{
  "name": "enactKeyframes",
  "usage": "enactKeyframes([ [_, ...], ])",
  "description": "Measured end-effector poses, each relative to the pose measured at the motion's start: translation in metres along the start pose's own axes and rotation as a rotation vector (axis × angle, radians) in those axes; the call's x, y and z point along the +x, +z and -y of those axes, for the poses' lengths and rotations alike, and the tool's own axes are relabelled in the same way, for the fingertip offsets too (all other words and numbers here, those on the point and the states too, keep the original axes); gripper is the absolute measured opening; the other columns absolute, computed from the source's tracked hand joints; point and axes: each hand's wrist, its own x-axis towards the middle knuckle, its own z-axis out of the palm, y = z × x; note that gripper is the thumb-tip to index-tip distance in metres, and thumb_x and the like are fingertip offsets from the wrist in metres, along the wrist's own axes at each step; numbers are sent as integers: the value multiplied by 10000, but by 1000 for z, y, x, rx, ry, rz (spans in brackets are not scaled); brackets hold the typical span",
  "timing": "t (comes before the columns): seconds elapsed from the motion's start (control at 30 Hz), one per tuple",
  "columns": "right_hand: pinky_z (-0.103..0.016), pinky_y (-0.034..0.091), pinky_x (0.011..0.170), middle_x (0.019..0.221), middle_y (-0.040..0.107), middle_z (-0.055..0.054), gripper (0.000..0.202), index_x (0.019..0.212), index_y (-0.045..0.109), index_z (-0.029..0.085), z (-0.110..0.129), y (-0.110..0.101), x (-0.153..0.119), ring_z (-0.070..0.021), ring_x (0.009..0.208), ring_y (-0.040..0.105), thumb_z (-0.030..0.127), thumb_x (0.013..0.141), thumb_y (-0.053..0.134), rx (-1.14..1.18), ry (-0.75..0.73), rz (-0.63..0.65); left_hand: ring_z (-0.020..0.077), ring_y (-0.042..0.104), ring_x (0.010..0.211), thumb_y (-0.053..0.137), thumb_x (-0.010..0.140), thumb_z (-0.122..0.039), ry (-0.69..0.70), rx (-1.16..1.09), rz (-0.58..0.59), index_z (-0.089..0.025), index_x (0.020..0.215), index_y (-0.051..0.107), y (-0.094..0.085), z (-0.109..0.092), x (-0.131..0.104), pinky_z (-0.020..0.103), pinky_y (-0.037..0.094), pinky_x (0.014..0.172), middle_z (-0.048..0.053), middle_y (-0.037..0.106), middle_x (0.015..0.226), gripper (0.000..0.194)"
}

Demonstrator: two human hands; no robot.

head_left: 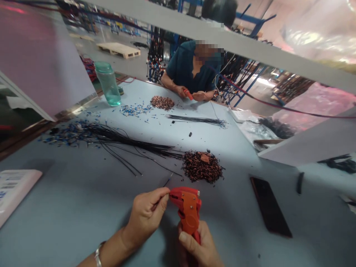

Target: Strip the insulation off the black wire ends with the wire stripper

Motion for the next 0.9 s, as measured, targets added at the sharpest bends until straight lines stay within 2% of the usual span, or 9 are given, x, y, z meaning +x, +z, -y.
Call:
enactKeyframes([
  [0.1,-156,218,311,370,356,110,471,656,457,196,4,4,-2,-30,300,289,602,734,683,-2,12,-22,113,644,458,510,876,-154,14,7,-13,-106,814,712,1,-1,1,157,485,486,29,723,596,217],
  [0.23,-154,243,331,382,403,111,464,746,478,192,6,5,-4,-36,313,320,586,711,722,72,49,-49,119,662,491,513,880,-165,1,3,2,-117,810,709,1,0,2,154,480,481,35,737,634,214],
  [0.4,-240,439,458,569,560,41,414,845,526,172,12,3,-1,-98,450,524,474,707,774,278,-31,-41,118,663,527,531,883,-192,-72,8,13,-145,802,706,2,9,-1,147,474,488,22,735,658,199],
  [0.5,-304,497,577,712,621,-7,396,927,574,160,17,2,0,-150,604,608,410,703,784,364,-71,-12,112,645,517,534,880,-208,-105,7,16,-148,809,706,2,13,-3,145,472,489,15,725,651,196],
  [0.63,-342,507,690,829,669,-48,460,1020,593,139,18,-1,1,-188,725,651,377,687,803,318,-50,20,99,602,471,532,875,-234,-157,4,20,-150,790,700,2,14,-2,137,447,452,-1,691,599,207],
  [0.9,-341,519,685,862,710,-76,471,1031,574,127,20,-7,0,-205,730,698,374,702,803,219,42,102,91,556,454,527,863,-278,-273,-98,74,-144,764,674,1,10,-1,137,433,439,-15,626,560,223],
])
